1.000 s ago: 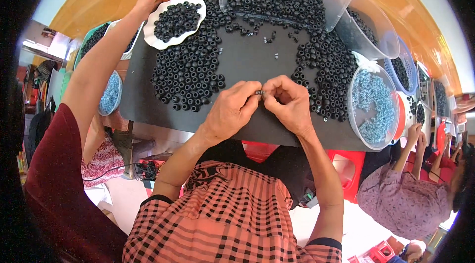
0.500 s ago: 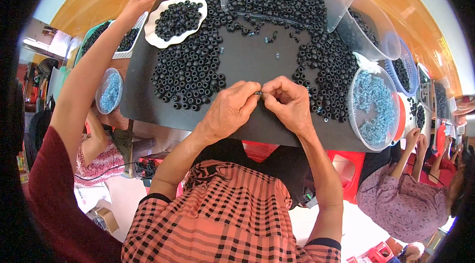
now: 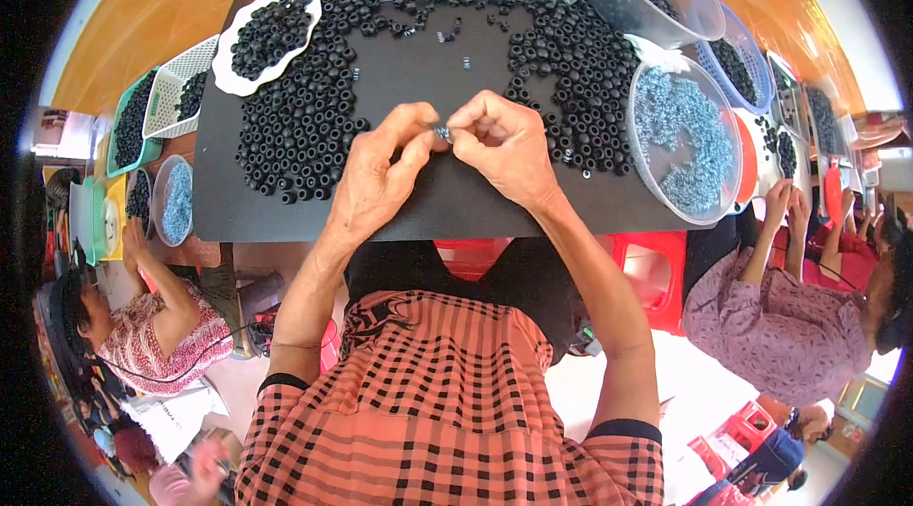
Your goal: The person inserts small pins into black plastic rings by hand.
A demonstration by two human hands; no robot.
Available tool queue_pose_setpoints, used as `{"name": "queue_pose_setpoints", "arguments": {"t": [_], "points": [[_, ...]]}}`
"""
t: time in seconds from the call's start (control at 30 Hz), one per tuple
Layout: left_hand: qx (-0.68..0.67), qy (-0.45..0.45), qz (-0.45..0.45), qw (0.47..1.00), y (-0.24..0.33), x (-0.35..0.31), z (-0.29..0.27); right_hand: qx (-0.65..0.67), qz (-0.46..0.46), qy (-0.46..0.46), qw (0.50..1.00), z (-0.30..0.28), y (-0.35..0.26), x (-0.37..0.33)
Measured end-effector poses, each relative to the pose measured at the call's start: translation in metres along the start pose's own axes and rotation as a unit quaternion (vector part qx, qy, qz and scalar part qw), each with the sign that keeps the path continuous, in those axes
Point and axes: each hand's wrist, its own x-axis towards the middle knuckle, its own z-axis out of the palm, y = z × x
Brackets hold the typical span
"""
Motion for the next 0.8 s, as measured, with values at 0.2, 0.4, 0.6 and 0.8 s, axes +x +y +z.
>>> {"name": "queue_pose_setpoints", "arguments": {"t": [0.2,0.4,0.6,0.8], "points": [[0.154,0.027,0.174,0.972,-0.002,0.004,0.005,-0.011,-0.010,-0.008,1.000,-0.004,-0.001,-0.001],[0.019,-0.042,0.047,0.998,-0.002,0.006,0.001,0.038,-0.010,-0.028,0.999,-0.001,-0.004,-0.002],[-0.071,-0.060,-0.061,0.994,-0.002,0.012,-0.001,0.005,-0.004,-0.029,1.000,-0.007,-0.006,-0.003],[-0.114,-0.060,-0.050,0.990,-0.003,0.009,0.009,0.017,0.006,-0.028,0.999,-0.005,-0.010,-0.004]]}}
